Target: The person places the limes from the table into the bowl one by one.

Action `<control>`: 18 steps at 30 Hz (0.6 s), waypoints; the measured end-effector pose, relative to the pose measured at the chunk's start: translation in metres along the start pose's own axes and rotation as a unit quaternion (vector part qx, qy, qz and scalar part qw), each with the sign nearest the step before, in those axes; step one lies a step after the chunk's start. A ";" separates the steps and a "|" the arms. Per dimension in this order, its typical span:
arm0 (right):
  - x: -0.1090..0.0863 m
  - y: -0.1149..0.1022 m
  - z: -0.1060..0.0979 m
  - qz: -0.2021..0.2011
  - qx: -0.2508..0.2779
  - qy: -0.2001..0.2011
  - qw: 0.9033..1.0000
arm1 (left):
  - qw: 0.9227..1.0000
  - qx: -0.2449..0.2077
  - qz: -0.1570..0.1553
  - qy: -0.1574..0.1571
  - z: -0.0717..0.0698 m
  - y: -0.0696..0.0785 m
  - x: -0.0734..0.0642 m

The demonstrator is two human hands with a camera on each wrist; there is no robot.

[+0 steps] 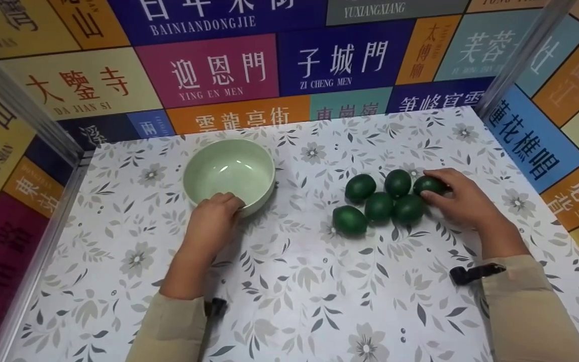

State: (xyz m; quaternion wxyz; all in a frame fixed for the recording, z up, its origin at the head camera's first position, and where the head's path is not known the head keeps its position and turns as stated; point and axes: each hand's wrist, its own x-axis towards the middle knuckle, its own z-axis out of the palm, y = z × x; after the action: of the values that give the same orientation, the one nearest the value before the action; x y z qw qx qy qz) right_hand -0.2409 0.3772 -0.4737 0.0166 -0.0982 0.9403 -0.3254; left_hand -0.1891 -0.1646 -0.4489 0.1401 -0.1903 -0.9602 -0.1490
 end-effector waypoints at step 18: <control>0.000 -0.005 -0.003 -0.006 -0.002 0.008 1.000 | 1.000 0.004 0.013 -0.001 -0.003 0.004 -0.003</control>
State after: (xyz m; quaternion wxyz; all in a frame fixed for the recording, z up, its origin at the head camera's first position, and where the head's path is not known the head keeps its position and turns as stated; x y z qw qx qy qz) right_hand -0.2404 0.3755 -0.4683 0.0068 -0.1008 0.9404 -0.3246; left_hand -0.1845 -0.1634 -0.4462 0.1418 -0.2024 -0.9583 -0.1433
